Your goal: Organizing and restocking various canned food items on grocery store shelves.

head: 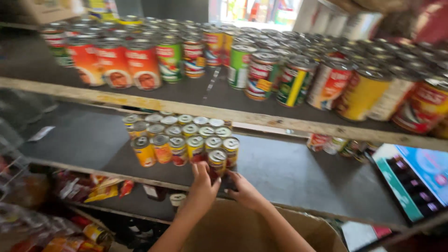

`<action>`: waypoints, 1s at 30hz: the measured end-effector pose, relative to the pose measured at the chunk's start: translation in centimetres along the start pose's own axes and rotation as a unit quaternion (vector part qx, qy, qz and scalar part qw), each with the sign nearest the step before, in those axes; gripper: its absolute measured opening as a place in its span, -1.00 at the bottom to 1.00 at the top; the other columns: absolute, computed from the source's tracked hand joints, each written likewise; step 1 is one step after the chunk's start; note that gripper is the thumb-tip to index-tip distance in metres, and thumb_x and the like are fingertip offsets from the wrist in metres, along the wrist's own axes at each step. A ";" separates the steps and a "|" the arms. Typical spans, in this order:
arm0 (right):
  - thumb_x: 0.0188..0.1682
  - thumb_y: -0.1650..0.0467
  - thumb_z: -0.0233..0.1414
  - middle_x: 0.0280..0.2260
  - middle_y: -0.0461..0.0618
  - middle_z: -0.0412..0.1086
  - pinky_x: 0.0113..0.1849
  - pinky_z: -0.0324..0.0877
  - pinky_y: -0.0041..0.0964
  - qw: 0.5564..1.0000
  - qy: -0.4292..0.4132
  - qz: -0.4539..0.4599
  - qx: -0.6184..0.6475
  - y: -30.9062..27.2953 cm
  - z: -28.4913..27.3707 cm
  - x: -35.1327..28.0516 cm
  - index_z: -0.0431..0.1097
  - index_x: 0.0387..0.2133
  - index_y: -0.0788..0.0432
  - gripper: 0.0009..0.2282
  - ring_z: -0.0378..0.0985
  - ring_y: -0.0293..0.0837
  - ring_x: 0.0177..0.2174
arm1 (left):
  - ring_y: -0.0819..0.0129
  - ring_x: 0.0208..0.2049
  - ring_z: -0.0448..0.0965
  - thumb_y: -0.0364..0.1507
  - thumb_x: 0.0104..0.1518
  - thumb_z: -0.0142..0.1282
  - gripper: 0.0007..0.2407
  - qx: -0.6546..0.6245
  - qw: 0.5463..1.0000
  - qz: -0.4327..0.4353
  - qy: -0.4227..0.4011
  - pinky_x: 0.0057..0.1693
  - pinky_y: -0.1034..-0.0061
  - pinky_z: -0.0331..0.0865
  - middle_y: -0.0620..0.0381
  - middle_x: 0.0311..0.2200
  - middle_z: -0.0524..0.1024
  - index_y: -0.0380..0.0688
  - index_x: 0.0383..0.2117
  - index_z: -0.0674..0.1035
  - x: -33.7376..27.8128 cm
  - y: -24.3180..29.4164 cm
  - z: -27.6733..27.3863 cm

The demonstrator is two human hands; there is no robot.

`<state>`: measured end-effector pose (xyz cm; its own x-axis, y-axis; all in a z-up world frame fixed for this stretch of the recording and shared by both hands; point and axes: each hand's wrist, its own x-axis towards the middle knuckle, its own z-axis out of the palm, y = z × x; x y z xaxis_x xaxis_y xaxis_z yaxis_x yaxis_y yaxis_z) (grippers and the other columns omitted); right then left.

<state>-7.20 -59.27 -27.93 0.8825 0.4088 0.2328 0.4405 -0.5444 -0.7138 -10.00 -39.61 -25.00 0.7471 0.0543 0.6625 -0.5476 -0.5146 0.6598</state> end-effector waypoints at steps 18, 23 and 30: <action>-0.08 0.44 0.17 -0.10 0.18 0.42 -0.17 0.42 -0.08 0.987 -0.131 0.067 0.064 -0.5 -1.7 3.3 0.20 0.25 0.19 -0.44 0.44 -0.03 -0.26 | -0.05 -0.17 0.62 -0.29 -0.12 0.37 -0.65 0.185 0.702 0.138 -0.673 -0.09 0.11 0.48 0.03 -0.24 0.66 -0.03 -0.17 0.63 -2.7 2.5 -2.8; -0.05 0.15 0.19 0.14 0.18 0.30 -0.17 0.45 0.09 0.986 0.029 -0.019 -0.162 -1.4 -0.5 2.9 0.22 0.15 0.09 -0.46 0.52 0.25 -0.12 | 0.12 -0.28 0.70 -0.12 -0.17 0.40 -0.61 0.283 0.673 -0.037 -0.682 -0.15 0.23 0.54 -0.01 -0.31 0.71 -0.16 -0.35 0.71 4.5 11.0 -4.2; -0.11 0.12 0.14 0.11 0.02 0.34 -0.21 0.46 0.07 0.982 0.076 0.078 -0.152 -3.1 0.1 2.4 0.18 0.18 -0.06 -0.43 0.54 0.20 -0.14 | 0.03 -0.34 0.60 -0.37 0.28 0.12 -0.82 0.013 0.985 -0.044 -0.166 -0.19 0.23 0.44 -0.17 -0.41 0.58 -0.29 -0.34 0.55 9.4 4.8 -2.5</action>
<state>-6.44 -56.50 -25.19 0.9472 0.2023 0.2487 0.3073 -0.7941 -0.5244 -6.53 -39.48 -14.67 0.8757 -0.1808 0.4477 -0.4685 -0.5424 0.6974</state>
